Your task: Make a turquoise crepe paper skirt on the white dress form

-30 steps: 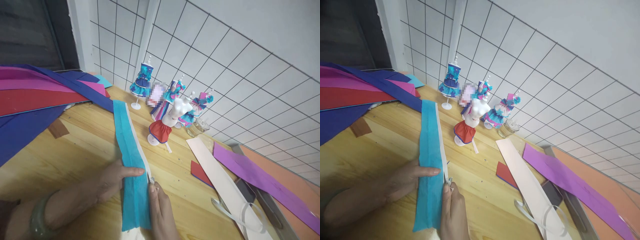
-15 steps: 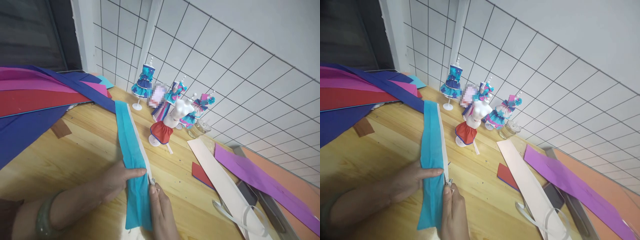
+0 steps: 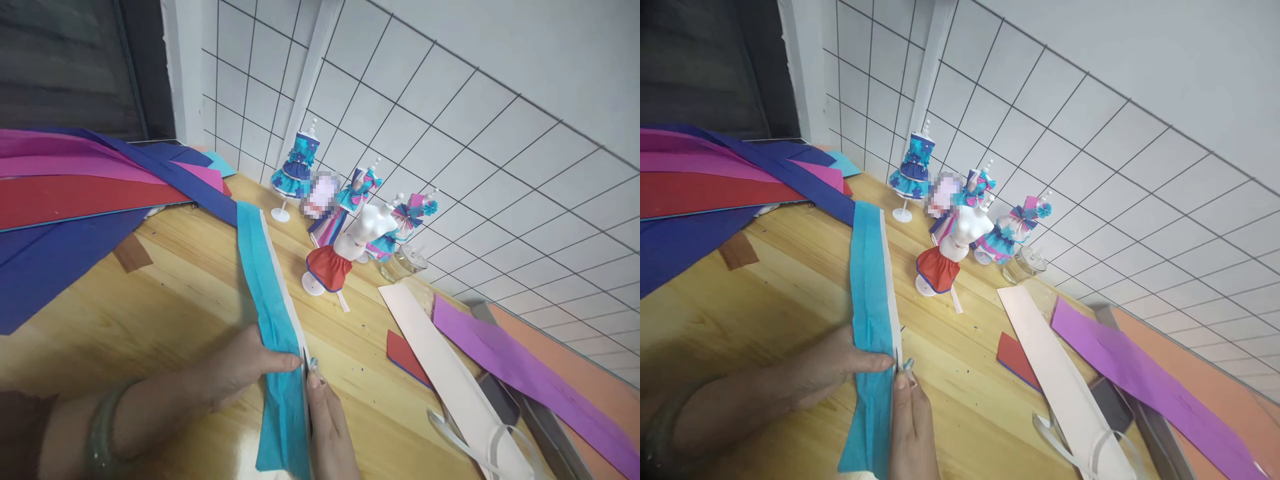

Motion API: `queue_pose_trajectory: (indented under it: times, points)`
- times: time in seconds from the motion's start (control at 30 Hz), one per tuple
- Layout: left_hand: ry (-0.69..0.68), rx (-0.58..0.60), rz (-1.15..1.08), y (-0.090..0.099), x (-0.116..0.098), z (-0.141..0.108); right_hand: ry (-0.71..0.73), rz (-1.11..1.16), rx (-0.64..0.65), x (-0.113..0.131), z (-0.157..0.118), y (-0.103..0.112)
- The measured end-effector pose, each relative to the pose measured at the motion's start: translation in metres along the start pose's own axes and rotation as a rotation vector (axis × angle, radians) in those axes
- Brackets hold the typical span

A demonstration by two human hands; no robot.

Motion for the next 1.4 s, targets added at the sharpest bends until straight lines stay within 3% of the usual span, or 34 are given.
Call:
queue_pose_trajectory:
  times: [0.4,0.7,1.4]
  points:
    - [-0.021,0.005,-0.015,0.000,-0.001,0.000,-0.005,-0.026,-0.004,-0.006,0.002,0.003]
    - [-0.005,0.006,-0.016,-0.001,0.002,-0.001,0.049,-0.014,0.083,-0.006,0.003,0.003]
    - [-0.050,0.002,0.057,0.002,0.003,0.001,-0.065,-0.020,0.070,0.004,-0.001,-0.005]
Point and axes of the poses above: each hand's wrist, its own z-axis towards the middle knuckle, its own y-axis out of the back of the hand, x = y × z, the point moved 9 cm from there along z, towards the middle knuckle, and after that the axes turned 10 degrees about -x, right-handed, at the moved point
